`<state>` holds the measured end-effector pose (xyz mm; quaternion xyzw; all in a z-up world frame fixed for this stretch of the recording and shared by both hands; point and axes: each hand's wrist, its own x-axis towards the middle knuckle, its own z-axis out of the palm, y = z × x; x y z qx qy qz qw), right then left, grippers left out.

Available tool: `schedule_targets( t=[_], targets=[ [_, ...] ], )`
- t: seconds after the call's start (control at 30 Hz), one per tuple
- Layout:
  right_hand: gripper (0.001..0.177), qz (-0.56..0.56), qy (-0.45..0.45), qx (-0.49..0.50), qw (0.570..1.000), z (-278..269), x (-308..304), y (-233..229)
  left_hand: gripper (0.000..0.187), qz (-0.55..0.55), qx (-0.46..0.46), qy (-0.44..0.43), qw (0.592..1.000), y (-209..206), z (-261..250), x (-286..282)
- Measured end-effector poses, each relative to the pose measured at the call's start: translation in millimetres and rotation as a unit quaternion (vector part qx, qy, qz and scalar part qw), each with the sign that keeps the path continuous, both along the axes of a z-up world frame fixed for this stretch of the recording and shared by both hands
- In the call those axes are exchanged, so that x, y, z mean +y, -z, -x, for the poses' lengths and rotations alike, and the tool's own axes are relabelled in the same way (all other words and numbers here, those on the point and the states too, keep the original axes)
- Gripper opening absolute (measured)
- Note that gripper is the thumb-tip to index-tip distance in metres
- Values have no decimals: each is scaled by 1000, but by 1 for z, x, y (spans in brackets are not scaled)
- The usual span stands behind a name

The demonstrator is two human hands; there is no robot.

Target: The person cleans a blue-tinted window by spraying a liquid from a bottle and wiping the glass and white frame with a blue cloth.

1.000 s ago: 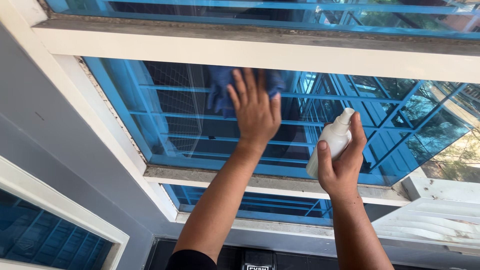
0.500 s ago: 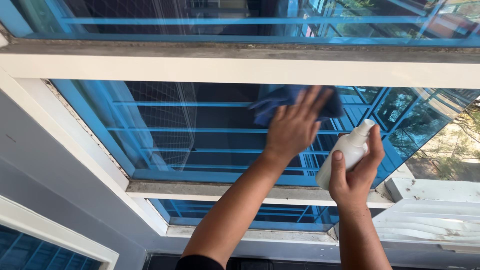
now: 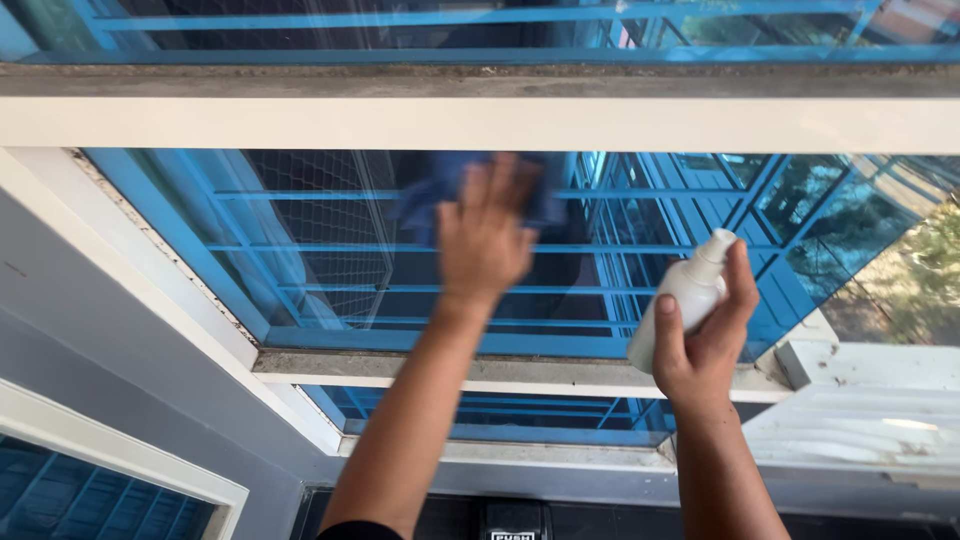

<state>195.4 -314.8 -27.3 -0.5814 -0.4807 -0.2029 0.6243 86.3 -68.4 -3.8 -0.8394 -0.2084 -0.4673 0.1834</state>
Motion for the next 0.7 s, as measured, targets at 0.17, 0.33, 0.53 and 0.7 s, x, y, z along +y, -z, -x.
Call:
schedule_targets(
  t=[0.17,0.33,0.53,0.7],
  targets=[
    [74,29,20,-34,999,8,0,-5,63,91,-71,-85,990,-3,57,59],
    [73,16,15,-32,999,11,-11,-3,65,191,-263,-152,933,6,112,103],
    [72,21,10,-23,999,21,-5,-2,81,224,-337,-98,909,15,107,113],
    [74,43,16,-53,998,37,9,-4,72,196,-212,-70,955,24,65,67]
  ],
)
